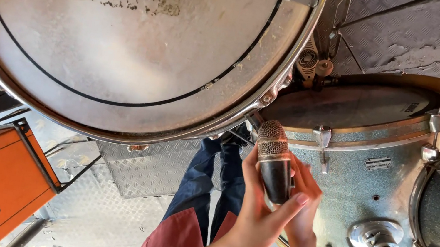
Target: Cleaning and wiping down microphones and drum kit components on a stage.
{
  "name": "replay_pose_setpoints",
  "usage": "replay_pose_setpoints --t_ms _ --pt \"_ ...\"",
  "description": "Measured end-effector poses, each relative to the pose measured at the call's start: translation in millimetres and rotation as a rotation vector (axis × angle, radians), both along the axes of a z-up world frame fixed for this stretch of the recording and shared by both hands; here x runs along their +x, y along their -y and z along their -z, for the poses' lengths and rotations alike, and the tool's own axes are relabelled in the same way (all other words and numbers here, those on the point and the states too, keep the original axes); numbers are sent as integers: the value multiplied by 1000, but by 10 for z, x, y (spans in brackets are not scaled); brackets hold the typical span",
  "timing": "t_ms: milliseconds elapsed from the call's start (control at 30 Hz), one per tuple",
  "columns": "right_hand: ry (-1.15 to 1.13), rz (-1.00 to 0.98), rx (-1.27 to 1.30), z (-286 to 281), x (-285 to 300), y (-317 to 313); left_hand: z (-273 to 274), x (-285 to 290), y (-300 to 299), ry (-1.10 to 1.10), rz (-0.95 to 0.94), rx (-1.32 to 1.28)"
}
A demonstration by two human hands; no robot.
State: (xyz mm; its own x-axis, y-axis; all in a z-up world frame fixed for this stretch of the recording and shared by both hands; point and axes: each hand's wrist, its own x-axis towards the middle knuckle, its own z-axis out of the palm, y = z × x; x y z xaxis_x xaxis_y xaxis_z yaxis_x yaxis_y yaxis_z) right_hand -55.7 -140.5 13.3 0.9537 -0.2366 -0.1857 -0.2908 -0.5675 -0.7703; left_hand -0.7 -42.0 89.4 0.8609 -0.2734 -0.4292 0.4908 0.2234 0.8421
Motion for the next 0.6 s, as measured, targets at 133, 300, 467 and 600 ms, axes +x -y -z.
replay_pose_setpoints --t_ms 133,300,467,600 --pt "3 49 27 210 -53 48 226 -5 -49 73 92 -21" --pt "6 302 573 319 -164 57 383 -96 33 214 175 81" --pt "-36 313 441 429 -148 -107 782 -323 89 229 97 64" --pt "-72 297 270 597 -171 -132 1112 -430 104 153 61 151"
